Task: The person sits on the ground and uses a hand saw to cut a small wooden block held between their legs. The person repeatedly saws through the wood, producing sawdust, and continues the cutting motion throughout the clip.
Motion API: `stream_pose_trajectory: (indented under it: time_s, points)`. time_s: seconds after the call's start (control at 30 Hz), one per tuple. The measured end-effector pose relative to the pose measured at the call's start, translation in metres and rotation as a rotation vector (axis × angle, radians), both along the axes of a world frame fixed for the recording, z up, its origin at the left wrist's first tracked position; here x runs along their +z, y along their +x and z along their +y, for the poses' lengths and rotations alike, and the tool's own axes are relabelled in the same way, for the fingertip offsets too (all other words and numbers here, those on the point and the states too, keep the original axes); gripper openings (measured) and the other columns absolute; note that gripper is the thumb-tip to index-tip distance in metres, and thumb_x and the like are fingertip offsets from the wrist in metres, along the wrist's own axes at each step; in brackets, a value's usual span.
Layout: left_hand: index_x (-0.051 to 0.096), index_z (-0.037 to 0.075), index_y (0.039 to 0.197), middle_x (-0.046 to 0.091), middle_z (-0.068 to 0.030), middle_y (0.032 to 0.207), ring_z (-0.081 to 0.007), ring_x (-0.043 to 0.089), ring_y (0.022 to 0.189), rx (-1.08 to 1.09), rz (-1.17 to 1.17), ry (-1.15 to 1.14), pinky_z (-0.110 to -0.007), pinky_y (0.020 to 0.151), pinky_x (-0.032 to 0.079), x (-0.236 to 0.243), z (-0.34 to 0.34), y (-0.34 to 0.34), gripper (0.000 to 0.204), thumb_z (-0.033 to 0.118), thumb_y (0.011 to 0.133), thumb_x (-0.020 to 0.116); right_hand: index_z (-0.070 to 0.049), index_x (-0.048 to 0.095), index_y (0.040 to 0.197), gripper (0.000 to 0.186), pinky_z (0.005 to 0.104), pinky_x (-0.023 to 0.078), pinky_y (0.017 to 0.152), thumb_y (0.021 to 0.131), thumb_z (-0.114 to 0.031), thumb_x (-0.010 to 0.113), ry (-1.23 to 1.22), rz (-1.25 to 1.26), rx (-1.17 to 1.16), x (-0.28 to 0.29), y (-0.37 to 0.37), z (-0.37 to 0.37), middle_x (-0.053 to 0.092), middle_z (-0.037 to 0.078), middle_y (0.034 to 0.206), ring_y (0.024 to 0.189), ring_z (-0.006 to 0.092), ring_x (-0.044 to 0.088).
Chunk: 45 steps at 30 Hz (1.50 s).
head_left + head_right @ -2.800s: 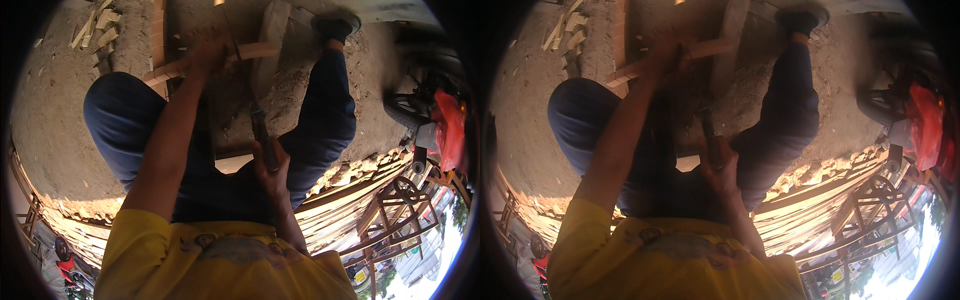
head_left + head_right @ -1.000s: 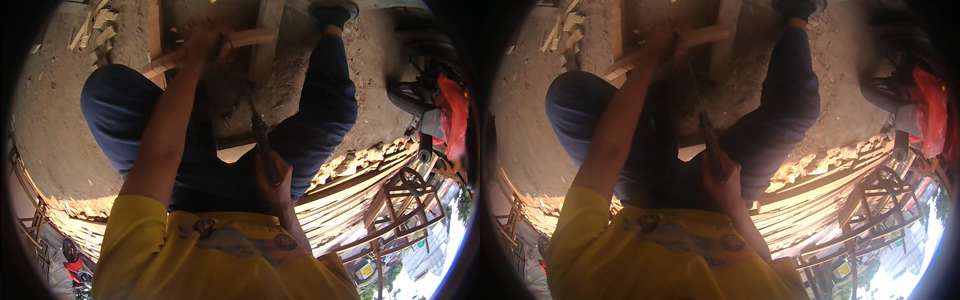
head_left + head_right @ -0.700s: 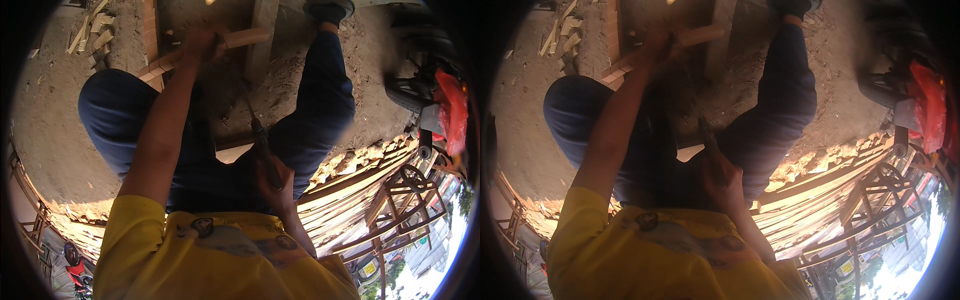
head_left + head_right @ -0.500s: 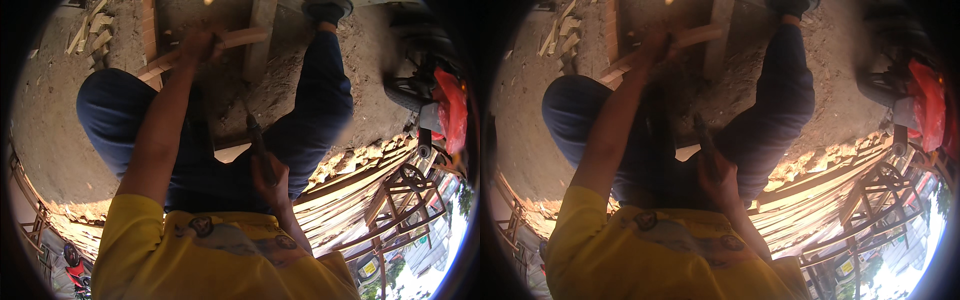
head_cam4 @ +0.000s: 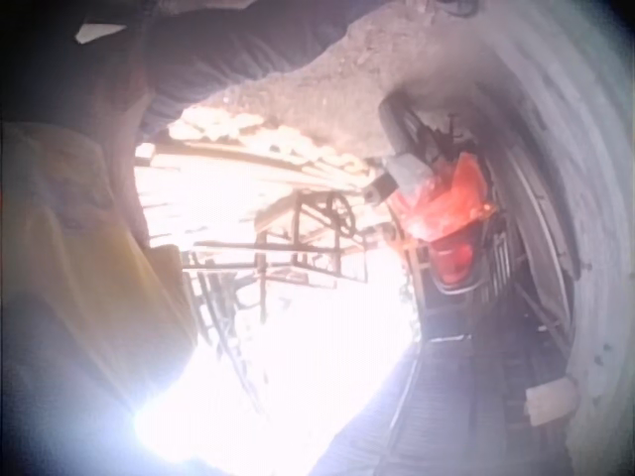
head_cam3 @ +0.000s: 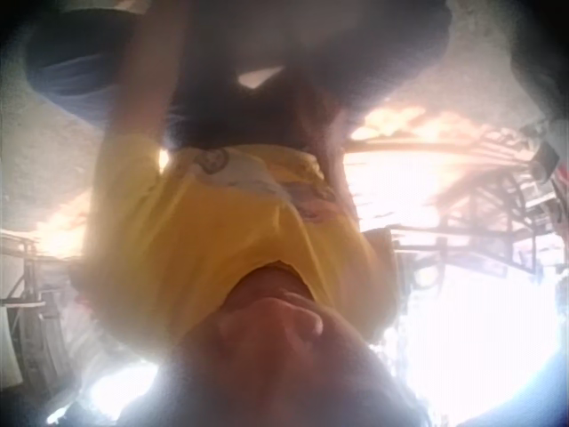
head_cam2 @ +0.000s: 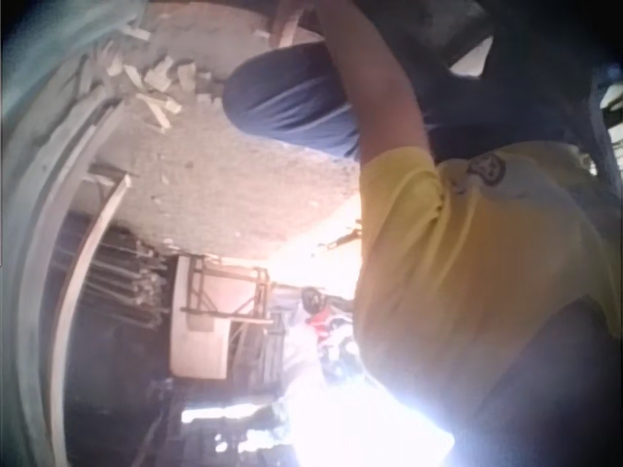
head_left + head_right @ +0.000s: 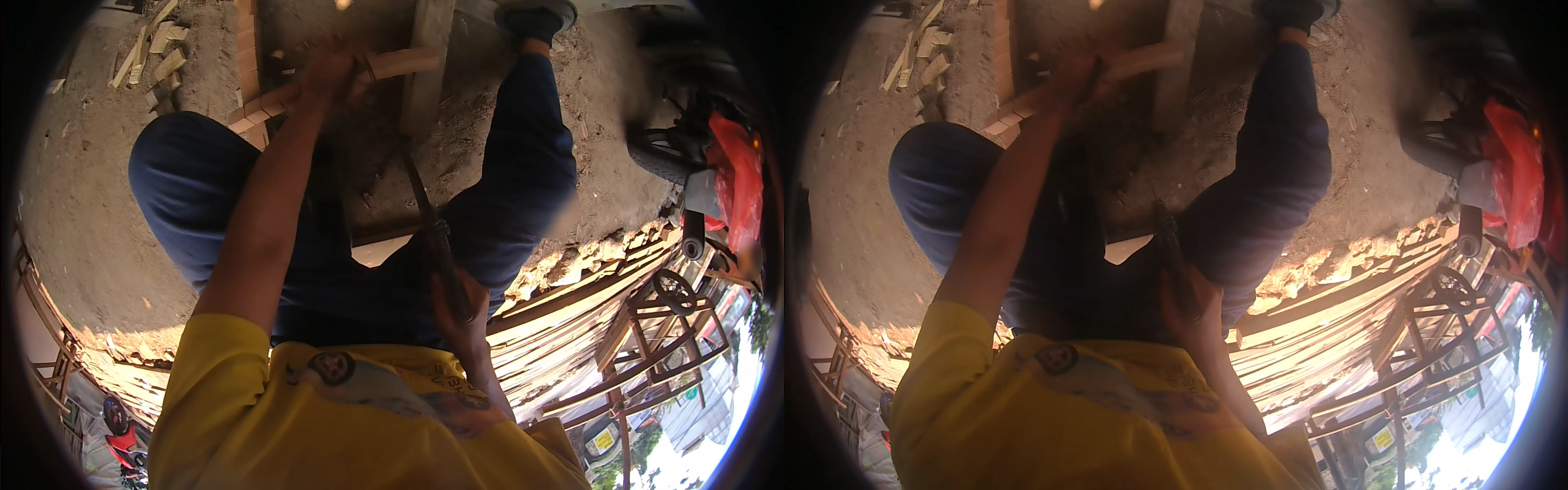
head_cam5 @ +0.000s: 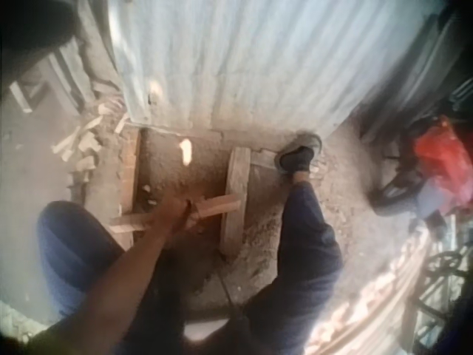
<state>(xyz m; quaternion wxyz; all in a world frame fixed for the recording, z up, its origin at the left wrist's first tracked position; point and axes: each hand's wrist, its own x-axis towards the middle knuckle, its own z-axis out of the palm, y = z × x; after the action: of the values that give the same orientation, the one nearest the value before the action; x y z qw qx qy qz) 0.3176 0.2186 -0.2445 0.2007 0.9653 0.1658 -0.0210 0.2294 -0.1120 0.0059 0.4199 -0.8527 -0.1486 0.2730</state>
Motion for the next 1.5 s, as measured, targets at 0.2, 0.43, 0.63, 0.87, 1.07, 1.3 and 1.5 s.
stream_pose_trajectory:
  time_s: [0.2, 0.43, 0.63, 0.87, 1.07, 1.3, 1.5]
  points:
    - [0.066, 0.005, 0.101, 0.067, -0.0216, 0.096, -0.0393, 0.064, 0.094, -0.020, 0.047, -0.042, -0.048, 0.083, 0.050, -0.005, 0.003, 0.000, 0.023, 0.019, 0.085, 0.058, 0.001, 0.062, 0.090, 0.006, 0.0275, 0.043, 0.050, 0.087, -0.003, 0.064, -0.031, 0.086, -0.039, -0.005, -0.002, 0.009, 0.060, 0.007, 0.065, 0.057, 0.0077, 0.055]
    - [0.067, 0.003, 0.097, 0.067, -0.0226, 0.095, -0.0396, 0.065, 0.091, -0.046, 0.053, 0.018, -0.049, 0.083, 0.050, -0.019, 0.010, 0.008, 0.023, 0.019, 0.081, 0.059, 0.000, 0.060, 0.084, 0.004, 0.0288, 0.042, 0.046, 0.085, -0.002, 0.064, 0.005, -0.110, 0.053, -0.022, -0.033, 0.006, 0.057, 0.009, 0.061, 0.052, 0.0093, 0.054]
    - [0.066, 0.002, 0.096, 0.068, -0.0209, 0.092, -0.0376, 0.066, 0.090, -0.043, 0.009, 0.070, -0.048, 0.080, 0.052, -0.025, 0.008, 0.007, 0.025, 0.018, 0.077, 0.065, 0.001, 0.058, 0.082, 0.006, 0.0294, 0.043, 0.047, 0.083, 0.000, 0.064, -0.010, -0.028, -0.031, 0.001, -0.033, 0.004, 0.055, 0.011, 0.060, 0.050, 0.0117, 0.054]
    - [0.067, 0.009, 0.098, 0.070, -0.0157, 0.091, -0.0336, 0.068, 0.090, -0.059, 0.065, 0.139, -0.045, 0.079, 0.054, -0.019, 0.009, 0.007, 0.028, 0.028, 0.078, 0.069, 0.001, 0.057, 0.081, 0.009, 0.0286, 0.041, 0.046, 0.086, -0.002, 0.063, -0.024, -0.079, 0.000, -0.005, -0.032, 0.006, 0.055, 0.007, 0.059, 0.051, 0.0079, 0.051]
    - [0.068, 0.010, 0.098, 0.070, -0.0145, 0.089, -0.0330, 0.069, 0.088, 0.003, 0.054, 0.034, -0.045, 0.080, 0.054, -0.014, 0.008, 0.005, 0.032, 0.032, 0.074, 0.072, 0.001, 0.059, 0.085, 0.005, 0.0283, 0.041, 0.047, 0.087, -0.002, 0.063, -0.058, 0.039, -0.024, 0.003, -0.022, 0.003, 0.057, 0.007, 0.060, 0.053, 0.0071, 0.052]
    - [0.068, 0.011, 0.098, 0.070, -0.0123, 0.095, -0.0310, 0.066, 0.095, -0.005, -0.033, 0.138, -0.046, 0.085, 0.051, -0.052, 0.009, 0.003, 0.034, 0.034, 0.073, 0.073, 0.002, 0.060, 0.088, 0.003, 0.0269, 0.040, 0.046, 0.087, -0.001, 0.062, -0.050, -0.074, 0.001, 0.012, -0.031, -0.003, 0.057, 0.007, 0.060, 0.053, 0.0072, 0.053]
    - [0.068, 0.010, 0.100, 0.068, -0.0144, 0.100, -0.0326, 0.065, 0.096, -0.011, -0.071, 0.228, -0.046, 0.087, 0.050, -0.032, 0.006, 0.004, 0.030, 0.029, 0.077, 0.069, 0.002, 0.060, 0.086, 0.004, 0.0279, 0.041, 0.047, 0.087, -0.001, 0.062, -0.032, 0.021, -0.012, 0.005, -0.027, 0.008, 0.058, 0.007, 0.061, 0.053, 0.0096, 0.055]
